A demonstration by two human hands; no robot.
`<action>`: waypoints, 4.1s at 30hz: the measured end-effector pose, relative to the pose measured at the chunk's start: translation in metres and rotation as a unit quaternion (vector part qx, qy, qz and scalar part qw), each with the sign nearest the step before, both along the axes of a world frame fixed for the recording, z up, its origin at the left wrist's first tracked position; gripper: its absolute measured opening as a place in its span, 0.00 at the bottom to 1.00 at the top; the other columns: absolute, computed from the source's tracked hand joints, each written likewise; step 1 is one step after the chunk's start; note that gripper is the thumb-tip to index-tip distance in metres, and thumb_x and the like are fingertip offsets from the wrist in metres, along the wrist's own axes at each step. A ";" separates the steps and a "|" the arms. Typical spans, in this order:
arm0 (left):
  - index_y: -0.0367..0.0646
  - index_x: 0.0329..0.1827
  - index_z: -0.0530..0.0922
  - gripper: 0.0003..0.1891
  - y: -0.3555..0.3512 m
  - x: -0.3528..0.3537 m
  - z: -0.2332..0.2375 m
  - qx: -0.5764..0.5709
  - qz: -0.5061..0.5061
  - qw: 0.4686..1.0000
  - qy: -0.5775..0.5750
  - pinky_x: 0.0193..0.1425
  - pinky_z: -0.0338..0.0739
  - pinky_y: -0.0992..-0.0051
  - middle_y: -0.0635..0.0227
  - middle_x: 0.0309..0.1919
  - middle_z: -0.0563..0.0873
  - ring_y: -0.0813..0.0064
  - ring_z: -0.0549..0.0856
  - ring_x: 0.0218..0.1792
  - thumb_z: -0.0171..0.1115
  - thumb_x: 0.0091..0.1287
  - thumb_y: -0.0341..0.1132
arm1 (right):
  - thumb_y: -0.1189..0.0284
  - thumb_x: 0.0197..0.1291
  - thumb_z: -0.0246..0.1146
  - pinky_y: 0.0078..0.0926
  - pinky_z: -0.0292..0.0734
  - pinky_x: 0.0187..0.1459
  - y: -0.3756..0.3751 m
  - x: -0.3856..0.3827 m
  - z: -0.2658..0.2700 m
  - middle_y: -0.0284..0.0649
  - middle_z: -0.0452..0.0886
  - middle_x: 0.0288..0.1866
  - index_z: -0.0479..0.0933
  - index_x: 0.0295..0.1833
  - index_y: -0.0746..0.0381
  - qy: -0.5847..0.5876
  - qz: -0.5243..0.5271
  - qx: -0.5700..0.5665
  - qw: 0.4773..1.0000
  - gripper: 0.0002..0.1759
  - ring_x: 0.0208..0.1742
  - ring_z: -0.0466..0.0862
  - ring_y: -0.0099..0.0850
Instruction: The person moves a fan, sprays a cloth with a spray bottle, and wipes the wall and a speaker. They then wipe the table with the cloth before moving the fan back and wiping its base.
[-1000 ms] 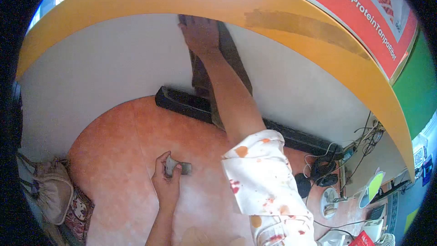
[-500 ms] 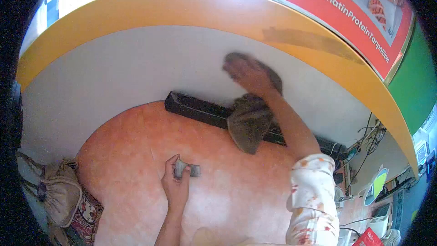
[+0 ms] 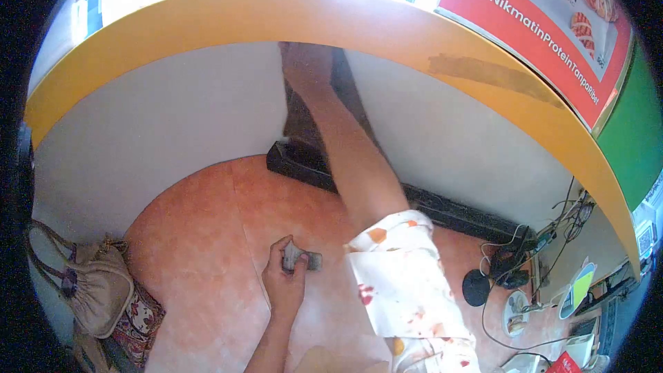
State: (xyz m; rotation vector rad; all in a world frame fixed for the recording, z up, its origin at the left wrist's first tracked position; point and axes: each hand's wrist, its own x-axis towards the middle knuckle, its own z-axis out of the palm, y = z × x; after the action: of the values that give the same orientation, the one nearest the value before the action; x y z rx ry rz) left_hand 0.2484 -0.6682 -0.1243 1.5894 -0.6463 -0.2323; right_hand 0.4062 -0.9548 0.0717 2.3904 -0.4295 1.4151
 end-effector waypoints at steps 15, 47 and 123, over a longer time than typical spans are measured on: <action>0.41 0.58 0.76 0.20 -0.003 0.001 -0.008 -0.014 -0.010 0.999 0.038 0.42 0.78 0.74 0.62 0.37 0.85 0.73 0.83 0.37 0.65 0.61 0.27 | 0.58 0.58 0.64 0.42 0.60 0.70 -0.035 -0.048 0.009 0.40 0.67 0.71 0.63 0.73 0.53 0.133 -0.047 -0.069 0.988 0.37 0.74 0.63 0.39; 0.41 0.57 0.76 0.19 -0.005 0.000 -0.004 -0.009 0.005 1.000 0.005 0.45 0.76 0.74 0.61 0.37 0.84 0.72 0.81 0.37 0.62 0.61 0.22 | 0.73 0.74 0.44 0.42 0.67 0.69 0.024 -0.262 0.056 0.48 0.76 0.62 0.70 0.62 0.68 -0.437 0.513 0.514 0.531 0.18 0.66 0.73 0.38; 0.36 0.57 0.75 0.24 0.003 0.004 -0.008 0.023 -0.024 0.999 0.035 0.54 0.77 0.58 0.47 0.48 0.84 0.47 0.82 0.53 0.67 0.55 0.28 | 0.76 0.68 0.51 0.42 0.79 0.58 0.169 -0.260 0.066 0.54 0.76 0.54 0.70 0.56 0.72 -0.214 0.650 0.691 0.234 0.15 0.54 0.80 0.42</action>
State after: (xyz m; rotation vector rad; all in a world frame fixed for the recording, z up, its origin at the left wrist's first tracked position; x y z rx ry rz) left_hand 0.2524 -0.6651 -0.1327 1.6036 -0.6287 -0.3400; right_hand 0.1463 -0.7856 0.1375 3.6364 1.5902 3.6058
